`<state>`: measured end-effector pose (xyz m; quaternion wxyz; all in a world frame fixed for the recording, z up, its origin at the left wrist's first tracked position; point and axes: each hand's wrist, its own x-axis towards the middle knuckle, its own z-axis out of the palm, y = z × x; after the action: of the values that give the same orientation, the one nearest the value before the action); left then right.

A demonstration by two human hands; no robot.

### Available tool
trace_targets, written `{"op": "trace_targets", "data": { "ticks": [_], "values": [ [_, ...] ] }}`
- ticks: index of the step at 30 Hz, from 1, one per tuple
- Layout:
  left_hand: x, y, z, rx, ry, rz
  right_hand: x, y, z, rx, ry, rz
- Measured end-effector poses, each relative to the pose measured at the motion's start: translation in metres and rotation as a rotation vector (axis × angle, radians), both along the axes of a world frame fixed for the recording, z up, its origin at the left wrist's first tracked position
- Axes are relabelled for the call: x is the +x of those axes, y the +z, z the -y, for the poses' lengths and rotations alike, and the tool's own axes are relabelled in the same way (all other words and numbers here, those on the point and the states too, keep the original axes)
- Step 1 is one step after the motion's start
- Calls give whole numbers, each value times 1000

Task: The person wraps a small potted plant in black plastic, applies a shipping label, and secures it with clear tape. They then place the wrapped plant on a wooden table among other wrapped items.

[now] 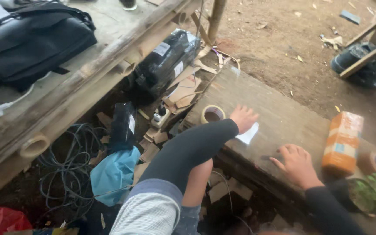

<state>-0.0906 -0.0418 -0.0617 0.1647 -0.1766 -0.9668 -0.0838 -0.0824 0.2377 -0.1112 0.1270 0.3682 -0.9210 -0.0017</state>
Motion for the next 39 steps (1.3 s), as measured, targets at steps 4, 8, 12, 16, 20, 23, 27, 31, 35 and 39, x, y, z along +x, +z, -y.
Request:
{"op": "trace_targets", "data": {
  "ticks": [4, 8, 12, 16, 20, 23, 27, 31, 35, 39],
  "values": [
    [-12, 18, 24, 122, 54, -193, 1, 18, 2, -167, 21, 165],
    [-34, 28, 89, 747, 44, -133, 11, 51, 2, -366, -297, 645],
    [-24, -9, 177, 884, 311, -415, 32, 83, -4, -567, -174, 644],
    [1, -73, 262, 763, 637, -125, 39, 92, -8, -512, -122, 610],
    [8, -114, 320, 441, 762, -99, 23, 78, -12, -276, -357, 870],
    [-6, -116, 345, 410, 938, 99, 8, 59, -14, -230, -437, 999],
    [-40, -105, 375, 418, 946, 129, -13, 39, -5, -177, -457, 985],
    [-80, -116, 404, 511, 797, 175, -28, 32, 7, -213, -446, 938],
    [-104, -142, 427, 442, 631, 120, -41, 26, 18, -189, -416, 908],
    [-102, -158, 432, 424, 698, 198, -48, 21, 24, -101, -393, 865]
  ]
}}
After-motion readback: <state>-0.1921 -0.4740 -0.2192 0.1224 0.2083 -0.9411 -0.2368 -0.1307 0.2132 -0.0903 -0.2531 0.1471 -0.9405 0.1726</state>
